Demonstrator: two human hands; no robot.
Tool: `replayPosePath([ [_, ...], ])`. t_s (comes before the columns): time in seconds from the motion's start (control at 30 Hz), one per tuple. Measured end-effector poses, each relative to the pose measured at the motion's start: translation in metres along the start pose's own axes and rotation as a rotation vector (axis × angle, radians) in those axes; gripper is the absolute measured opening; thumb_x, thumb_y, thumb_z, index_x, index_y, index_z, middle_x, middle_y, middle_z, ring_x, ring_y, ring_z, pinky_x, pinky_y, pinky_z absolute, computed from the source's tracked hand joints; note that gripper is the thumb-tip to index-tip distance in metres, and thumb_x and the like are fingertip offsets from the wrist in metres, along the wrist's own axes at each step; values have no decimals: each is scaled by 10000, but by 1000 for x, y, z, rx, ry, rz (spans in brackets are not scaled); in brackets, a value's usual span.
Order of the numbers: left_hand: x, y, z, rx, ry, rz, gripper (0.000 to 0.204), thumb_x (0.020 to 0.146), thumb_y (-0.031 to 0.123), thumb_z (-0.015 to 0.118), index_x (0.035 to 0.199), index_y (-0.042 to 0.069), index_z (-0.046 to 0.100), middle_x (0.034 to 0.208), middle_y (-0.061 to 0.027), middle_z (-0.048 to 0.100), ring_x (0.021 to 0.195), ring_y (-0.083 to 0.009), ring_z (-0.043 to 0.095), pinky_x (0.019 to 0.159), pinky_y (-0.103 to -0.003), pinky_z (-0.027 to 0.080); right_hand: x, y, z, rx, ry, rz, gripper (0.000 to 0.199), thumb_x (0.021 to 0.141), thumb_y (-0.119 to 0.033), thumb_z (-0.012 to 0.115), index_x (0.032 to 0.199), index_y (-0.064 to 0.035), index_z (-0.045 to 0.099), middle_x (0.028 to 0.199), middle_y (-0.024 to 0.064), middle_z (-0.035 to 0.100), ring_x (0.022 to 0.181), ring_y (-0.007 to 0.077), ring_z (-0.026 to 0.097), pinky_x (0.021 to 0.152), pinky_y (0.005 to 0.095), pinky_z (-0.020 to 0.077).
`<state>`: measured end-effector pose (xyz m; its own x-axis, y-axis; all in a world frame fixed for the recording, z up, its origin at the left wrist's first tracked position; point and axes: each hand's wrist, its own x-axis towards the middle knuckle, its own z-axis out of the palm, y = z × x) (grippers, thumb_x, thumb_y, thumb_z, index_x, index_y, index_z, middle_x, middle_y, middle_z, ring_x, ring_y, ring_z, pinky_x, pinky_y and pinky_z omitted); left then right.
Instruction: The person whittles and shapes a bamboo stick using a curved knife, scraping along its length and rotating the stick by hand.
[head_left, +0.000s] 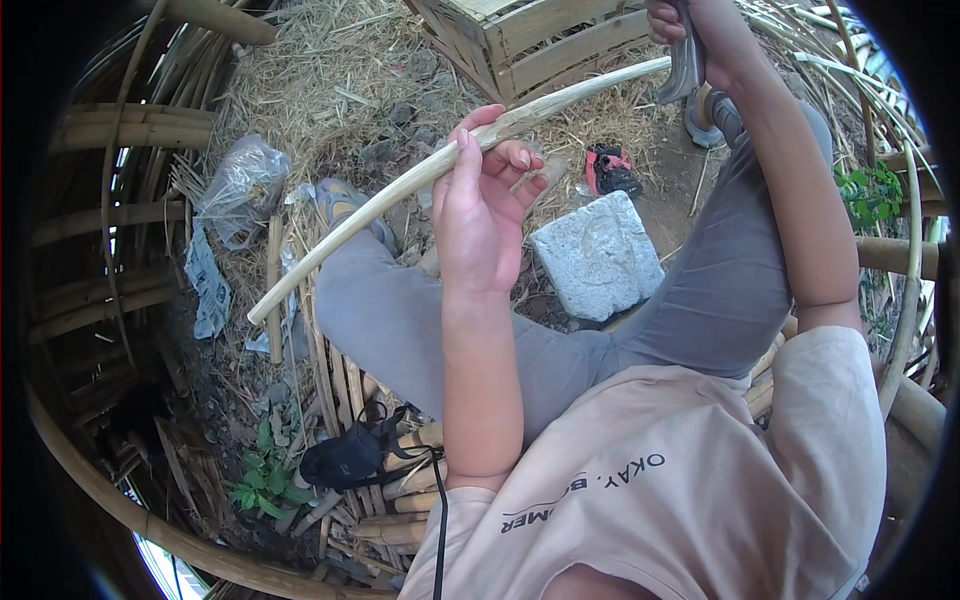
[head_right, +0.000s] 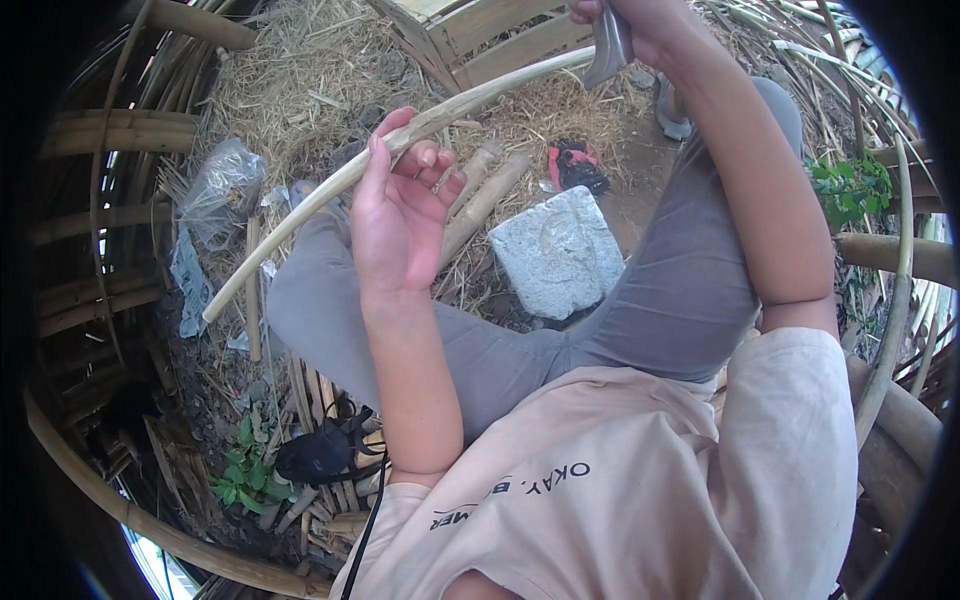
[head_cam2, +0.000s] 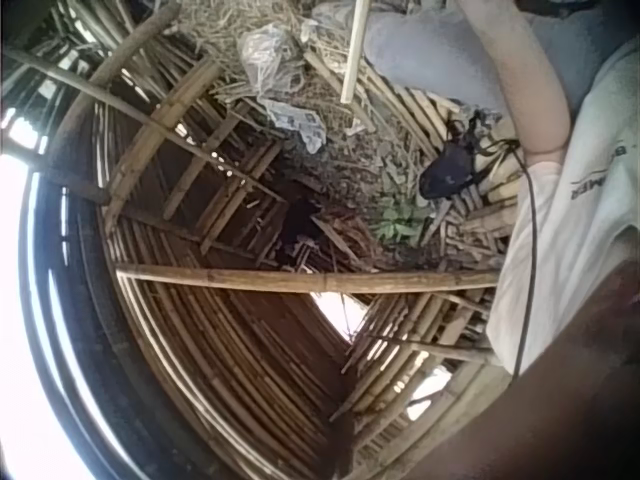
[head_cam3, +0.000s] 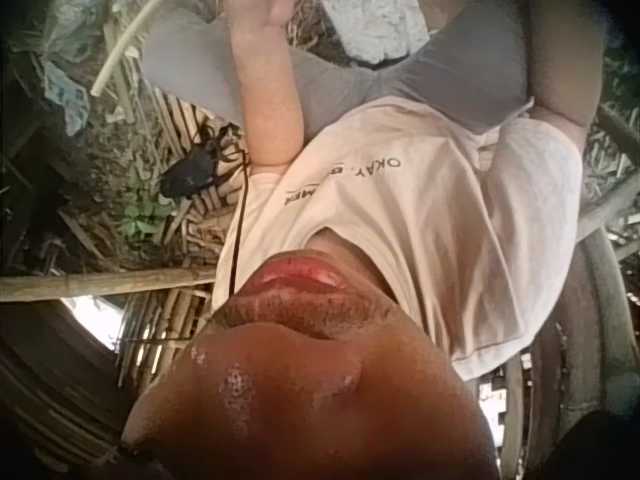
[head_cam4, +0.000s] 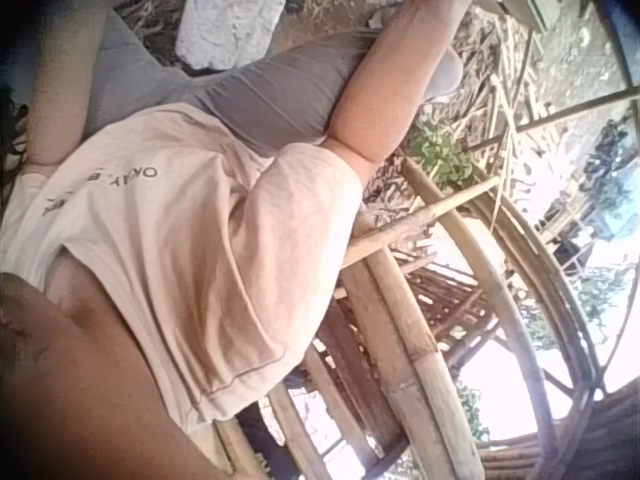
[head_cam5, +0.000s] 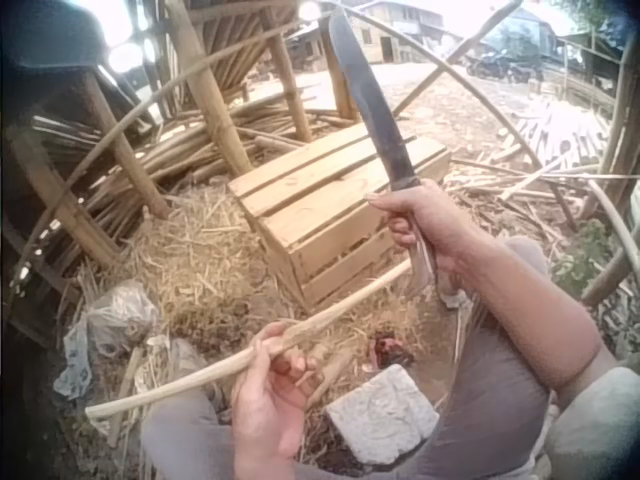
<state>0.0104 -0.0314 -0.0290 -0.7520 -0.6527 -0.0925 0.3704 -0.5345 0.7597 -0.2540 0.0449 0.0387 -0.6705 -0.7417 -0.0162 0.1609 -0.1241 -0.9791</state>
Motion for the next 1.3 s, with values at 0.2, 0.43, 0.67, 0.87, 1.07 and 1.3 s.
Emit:
replayPosePath([
  [0.2, -5, 8, 9, -324, -384, 3, 750, 937, 436, 606, 1498, 19, 335, 1099, -169, 576, 1068, -271, 565, 862, -458, 511, -8, -3, 7, -216, -27, -26, 219, 939, -151, 686, 769, -50, 593, 579, -29, 500, 465, 63, 431, 446, 222, 323],
  [0.43, -3, 5, 4, -530, -602, -51, 982, 823, 498, 656, 1548, 0, 221, 1239, -283, 516, 1180, -391, 497, 908, -541, 475, -8, -6, 5, -201, -20, -60, 225, 932, -137, 687, 749, -64, 579, 570, -18, 505, 458, 72, 451, 437, 231, 330],
  [0.67, -2, 4, 4, -523, -669, -70, 834, 938, 501, 580, 1552, 43, 251, 1399, -283, 480, 1238, -366, 465, 921, -539, 447, -5, -4, -3, -102, -26, -52, 213, 934, -115, 681, 753, -67, 578, 567, -26, 510, 443, 61, 447, 425, 222, 346],
  [0.87, 6, 1, -2, -534, -663, -157, 571, 954, 414, 599, 1381, 72, 435, 1190, -189, 599, 1113, -269, 523, 908, -465, 440, -6, -7, -4, -50, -48, -42, 196, 945, -101, 663, 770, -58, 585, 569, -38, 501, 444, 53, 441, 422, 212, 346],
  [1.07, 1, 0, 5, -204, -196, -223, 329, 939, 15, 557, 1231, 86, 421, 1039, -270, 656, 705, -242, 677, 667, -449, 631, -11, -12, 0, -90, -26, -41, 176, 945, -110, 667, 794, -48, 602, 576, -36, 505, 456, 45, 445, 430, 206, 349],
  [1.3, 0, 2, 7, 332, -170, 6, 206, 1041, 53, 462, 1194, 84, 327, 1145, -280, 634, 646, -185, 679, 559, -341, 642, -9, -8, -1, -148, -34, -62, 184, 936, -127, 689, 803, -49, 588, 574, -31, 497, 464, 54, 448, 437, 213, 350],
])
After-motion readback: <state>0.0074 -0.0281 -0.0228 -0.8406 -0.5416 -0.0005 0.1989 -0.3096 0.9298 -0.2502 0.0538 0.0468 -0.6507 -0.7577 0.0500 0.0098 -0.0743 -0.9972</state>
